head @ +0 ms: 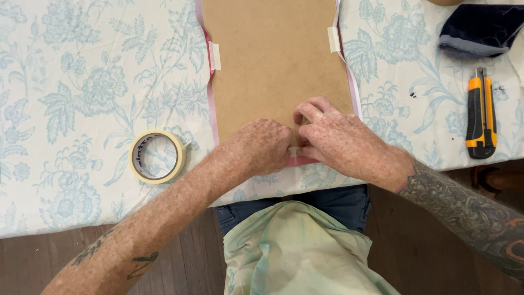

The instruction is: Taping fabric to a board and trimming the excess material with scissors

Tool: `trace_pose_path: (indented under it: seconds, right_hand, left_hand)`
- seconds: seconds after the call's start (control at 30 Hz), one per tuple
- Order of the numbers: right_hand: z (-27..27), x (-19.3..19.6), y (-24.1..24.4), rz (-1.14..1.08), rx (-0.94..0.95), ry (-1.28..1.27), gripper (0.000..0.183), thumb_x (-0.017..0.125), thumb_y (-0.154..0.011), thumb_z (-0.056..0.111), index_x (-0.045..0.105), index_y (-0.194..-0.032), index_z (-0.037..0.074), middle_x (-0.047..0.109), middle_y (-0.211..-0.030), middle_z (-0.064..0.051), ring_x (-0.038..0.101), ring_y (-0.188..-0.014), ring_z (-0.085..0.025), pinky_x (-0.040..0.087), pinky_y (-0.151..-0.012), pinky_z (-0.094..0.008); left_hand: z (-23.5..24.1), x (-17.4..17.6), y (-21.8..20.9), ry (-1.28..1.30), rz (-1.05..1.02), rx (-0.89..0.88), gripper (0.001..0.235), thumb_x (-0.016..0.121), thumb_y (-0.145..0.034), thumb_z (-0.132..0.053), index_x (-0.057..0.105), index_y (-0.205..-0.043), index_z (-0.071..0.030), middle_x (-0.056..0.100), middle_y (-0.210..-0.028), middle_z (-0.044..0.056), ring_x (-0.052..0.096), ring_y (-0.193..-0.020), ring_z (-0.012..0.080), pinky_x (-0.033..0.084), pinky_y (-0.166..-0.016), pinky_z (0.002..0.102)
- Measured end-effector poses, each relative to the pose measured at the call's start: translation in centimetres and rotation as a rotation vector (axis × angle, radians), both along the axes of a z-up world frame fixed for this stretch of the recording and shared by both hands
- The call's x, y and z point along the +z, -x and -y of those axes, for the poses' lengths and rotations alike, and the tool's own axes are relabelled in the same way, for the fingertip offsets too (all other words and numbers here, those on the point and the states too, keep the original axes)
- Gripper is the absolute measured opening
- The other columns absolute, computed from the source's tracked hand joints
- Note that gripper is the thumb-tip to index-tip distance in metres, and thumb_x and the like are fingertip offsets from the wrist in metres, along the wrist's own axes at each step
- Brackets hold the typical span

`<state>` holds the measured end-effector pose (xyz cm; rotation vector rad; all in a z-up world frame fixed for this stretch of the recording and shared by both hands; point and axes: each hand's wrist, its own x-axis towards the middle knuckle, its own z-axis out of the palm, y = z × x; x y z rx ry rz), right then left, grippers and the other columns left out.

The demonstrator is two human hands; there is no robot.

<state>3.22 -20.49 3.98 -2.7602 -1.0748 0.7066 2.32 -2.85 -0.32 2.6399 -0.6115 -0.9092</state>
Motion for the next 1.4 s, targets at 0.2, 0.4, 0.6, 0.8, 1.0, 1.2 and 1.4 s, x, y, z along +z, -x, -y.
trace_pose_path:
  seconds: [0.2, 0.4, 0.6, 0.8, 1.0, 1.2, 1.4]
  right_hand:
    - [0.0, -0.5, 0.0, 0.012, 0.01, 0.018, 0.015, 0.072, -0.092, 0.031, 0.069, -0.088, 0.017, 0.048, -0.127, 0.004, 0.038, -0.144, -0.024, 0.063, -0.082, -0.054]
    - [0.1, -1.5, 0.0, 0.052, 0.03, 0.012, 0.017, 0.072, -0.092, 0.031, 0.068, -0.087, 0.015, 0.049, -0.124, 0.003, 0.039, -0.143, -0.025, 0.065, -0.078, -0.053]
    - [0.1, -1.9, 0.0, 0.071, 0.046, 0.003, 0.017, 0.072, -0.091, 0.029, 0.068, -0.086, 0.014, 0.049, -0.121, 0.002, 0.04, -0.141, -0.026, 0.065, -0.076, -0.053]
    - [-0.2, -2.0, 0.1, 0.067, 0.044, 0.019, 0.018, 0.07, -0.091, 0.026, 0.069, -0.086, 0.009, 0.048, -0.121, 0.002, 0.038, -0.141, -0.028, 0.065, -0.074, -0.053]
    - [-0.3, -2.1, -0.4, 0.091, 0.059, 0.052, 0.021, 0.076, -0.085, 0.033, 0.071, -0.083, 0.013, 0.049, -0.12, 0.002, 0.04, -0.141, -0.027, 0.066, -0.073, -0.053]
    - [-0.7, -1.7, -0.6, 0.099, 0.067, 0.12, 0.021, 0.076, -0.084, 0.035, 0.074, -0.091, 0.015, 0.05, -0.122, 0.002, 0.039, -0.141, -0.027, 0.065, -0.073, -0.057]
    - [-0.8, -1.7, -1.0, 0.111, 0.074, 0.128, 0.021, 0.076, -0.083, 0.037, 0.075, -0.092, 0.017, 0.052, -0.119, 0.001, 0.042, -0.139, -0.027, 0.065, -0.073, -0.057]
  left_hand:
    - [0.4, -1.2, -0.2, -0.012, -0.004, -0.009, 0.024, 0.066, -0.086, -0.029, 0.076, -0.091, -0.007, 0.077, -0.089, 0.017, 0.075, -0.099, 0.0409, 0.063, -0.081, 0.057]
    - [0.9, -0.8, -0.3, -0.061, 0.012, -0.03, 0.029, 0.068, -0.083, -0.028, 0.076, -0.095, -0.003, 0.077, -0.091, 0.019, 0.075, -0.1, 0.0407, 0.063, -0.08, 0.056]
    - [1.3, 2.0, -0.4, -0.087, -0.003, -0.042, 0.029, 0.069, -0.082, -0.029, 0.076, -0.095, -0.004, 0.078, -0.091, 0.018, 0.075, -0.1, 0.0402, 0.064, -0.079, 0.056]
    - [1.7, 1.1, -0.5, -0.103, 0.017, -0.062, 0.029, 0.071, -0.079, -0.028, 0.077, -0.095, -0.004, 0.077, -0.086, 0.017, 0.076, -0.095, 0.0403, 0.063, -0.076, 0.056]
    - [2.0, 4.0, -0.9, -0.167, -0.026, -0.115, 0.031, 0.067, -0.087, -0.025, 0.076, -0.106, -0.002, 0.078, -0.1, 0.018, 0.074, -0.106, 0.0402, 0.06, -0.084, 0.057]
    - [2.0, 3.4, -1.6, -0.185, 0.003, -0.102, 0.033, 0.068, -0.081, -0.027, 0.077, -0.105, -0.006, 0.078, -0.095, 0.014, 0.075, -0.101, 0.039, 0.061, -0.078, 0.055]
    - [1.5, 0.5, -2.6, -0.189, 0.043, -0.083, 0.032, 0.073, -0.072, -0.031, 0.077, -0.096, -0.009, 0.078, -0.085, 0.014, 0.077, -0.091, 0.0386, 0.062, -0.074, 0.055]
